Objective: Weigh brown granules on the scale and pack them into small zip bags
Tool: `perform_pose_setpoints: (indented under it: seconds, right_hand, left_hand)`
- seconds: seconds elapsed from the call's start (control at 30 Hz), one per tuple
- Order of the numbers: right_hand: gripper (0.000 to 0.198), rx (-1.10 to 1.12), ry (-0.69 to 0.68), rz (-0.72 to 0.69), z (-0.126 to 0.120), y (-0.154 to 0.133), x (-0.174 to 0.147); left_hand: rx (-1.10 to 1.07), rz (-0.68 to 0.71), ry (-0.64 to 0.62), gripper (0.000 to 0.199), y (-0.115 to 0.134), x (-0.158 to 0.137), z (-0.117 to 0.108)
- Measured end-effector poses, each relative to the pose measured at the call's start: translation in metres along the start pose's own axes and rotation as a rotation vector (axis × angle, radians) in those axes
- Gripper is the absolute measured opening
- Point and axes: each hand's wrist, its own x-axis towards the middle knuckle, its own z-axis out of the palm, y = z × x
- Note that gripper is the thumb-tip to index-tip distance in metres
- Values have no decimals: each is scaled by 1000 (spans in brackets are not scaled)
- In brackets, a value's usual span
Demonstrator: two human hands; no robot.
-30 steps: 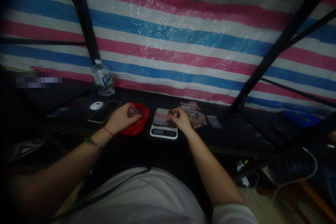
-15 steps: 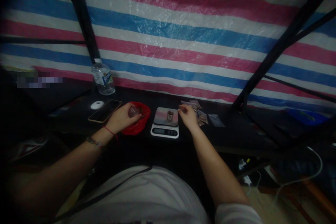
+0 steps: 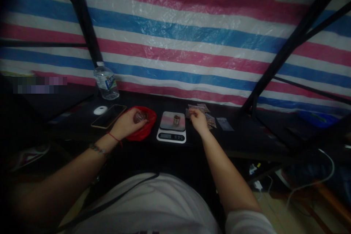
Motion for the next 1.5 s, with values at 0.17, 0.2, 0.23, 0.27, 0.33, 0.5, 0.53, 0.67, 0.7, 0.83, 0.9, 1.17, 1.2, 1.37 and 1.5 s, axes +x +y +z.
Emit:
perform_pose_setpoints:
  seconds: [0.17, 0.2, 0.23, 0.27, 0.33, 0.5, 0.53, 0.67, 0.7, 0.83, 0.9, 1.17, 1.2, 1.37, 1.5]
  right_hand:
    - [30, -13, -49, 7, 5, -9, -4]
    - [31, -20, -54, 3, 7, -13, -5]
    - [33, -30, -60, -7, 9, -16, -7]
    - [35, -43, -70, -26, 11, -19, -9]
    - [38, -88, -93, -81, 15, -25, -13]
    - [43, -189, -151, -142, 26, -31, -18]
    - [45, -192, -158, -136, 28, -32, -19]
    - [42, -217, -164, -111, 37, -35, -18]
    - [40, -225, -162, -106, 38, -37, -18]
    - [35, -157, -137, -64, 30, -47, -16]
    - [35, -73, -104, -49, 19, -51, -13]
    - [46, 98, 77, 20, -25, -54, -1]
    - [46, 108, 90, 26, -28, -54, 0]
    - [48, 130, 104, 61, -35, -53, 1]
    - [48, 118, 95, 76, -34, -52, 0]
  left_hand:
    - [-17, 20, 14, 45, -2, 0, 1]
    - [-18, 22, 16, 45, -2, 0, 1]
    - [-19, 21, 15, 45, -2, 0, 1]
    - [-20, 20, 13, 44, -2, 0, 2]
    - [-24, 18, 7, 43, -1, 0, 1]
    - [-39, 4, 3, 42, 0, -1, 1]
    - [-40, 2, 1, 41, 0, -1, 1]
    - [-34, 8, -3, 43, -1, 0, 2]
    - [-32, 10, -3, 43, -1, 0, 2]
    - [-28, 11, 3, 43, -3, 0, 3]
    - [-27, 17, 8, 42, -3, 0, 3]
    - [-30, 26, 11, 43, -6, 1, 6]
    - [-30, 26, 13, 43, -7, 1, 6]
    - [-10, 20, 4, 43, -9, 2, 8]
    - [-6, 17, -1, 43, -9, 2, 8]
